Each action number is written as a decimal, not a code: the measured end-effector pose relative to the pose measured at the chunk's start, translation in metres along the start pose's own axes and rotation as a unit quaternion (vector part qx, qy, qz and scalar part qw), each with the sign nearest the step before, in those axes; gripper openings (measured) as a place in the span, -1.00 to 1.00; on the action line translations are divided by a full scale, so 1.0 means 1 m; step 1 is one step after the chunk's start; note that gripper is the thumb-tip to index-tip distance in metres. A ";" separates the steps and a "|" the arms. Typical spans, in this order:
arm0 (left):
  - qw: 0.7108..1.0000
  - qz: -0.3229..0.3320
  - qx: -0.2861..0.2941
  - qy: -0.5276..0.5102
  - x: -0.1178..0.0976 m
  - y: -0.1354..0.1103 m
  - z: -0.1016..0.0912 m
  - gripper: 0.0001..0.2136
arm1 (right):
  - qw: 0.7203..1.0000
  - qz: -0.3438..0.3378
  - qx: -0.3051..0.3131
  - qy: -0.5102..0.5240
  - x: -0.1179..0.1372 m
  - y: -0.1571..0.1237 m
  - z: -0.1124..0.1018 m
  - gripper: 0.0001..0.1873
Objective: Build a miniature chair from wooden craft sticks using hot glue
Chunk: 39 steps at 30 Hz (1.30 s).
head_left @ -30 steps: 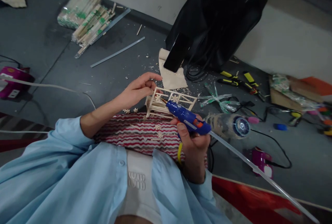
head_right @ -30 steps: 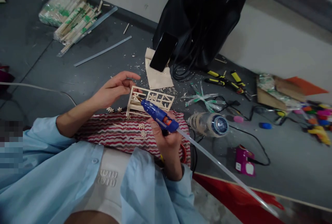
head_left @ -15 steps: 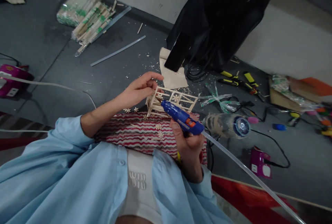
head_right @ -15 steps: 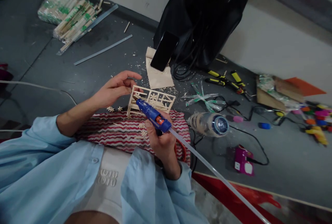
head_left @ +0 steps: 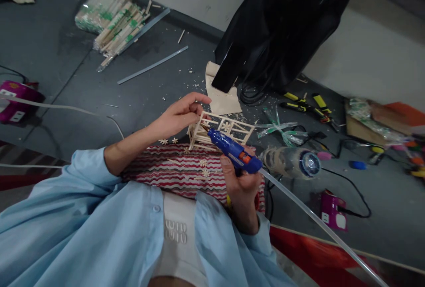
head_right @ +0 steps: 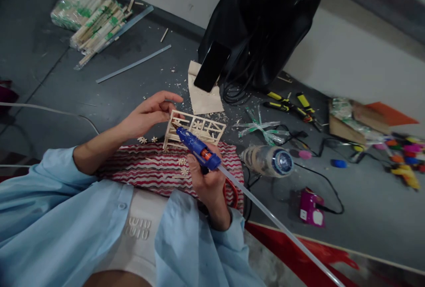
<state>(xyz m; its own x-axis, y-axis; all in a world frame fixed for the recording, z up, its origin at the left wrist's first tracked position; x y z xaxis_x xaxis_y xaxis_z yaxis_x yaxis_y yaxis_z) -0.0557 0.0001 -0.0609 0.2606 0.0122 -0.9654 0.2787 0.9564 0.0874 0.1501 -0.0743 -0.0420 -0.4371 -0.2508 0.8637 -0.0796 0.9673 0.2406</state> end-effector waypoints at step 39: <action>1.000 0.006 0.006 -0.011 0.002 0.000 -0.002 -0.63 | 1.000 0.003 -0.009 -0.001 0.001 0.001 -0.003 -0.69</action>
<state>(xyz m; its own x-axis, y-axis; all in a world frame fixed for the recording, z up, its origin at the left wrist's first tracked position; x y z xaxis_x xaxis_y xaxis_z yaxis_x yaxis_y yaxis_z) -0.0569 0.0003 -0.0630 0.2839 0.0182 -0.9587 0.2868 0.9524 0.1030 0.1517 -0.0738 -0.0394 -0.4390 -0.2455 0.8643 -0.0619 0.9679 0.2435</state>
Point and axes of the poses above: each hand's wrist, its own y-axis towards the middle knuckle, its own z-axis out of the palm, x = y × z, the point moved 7 cm from there along y, towards the middle knuckle, and after that the axes turned 4 degrees about y, right-handed, at the moved point
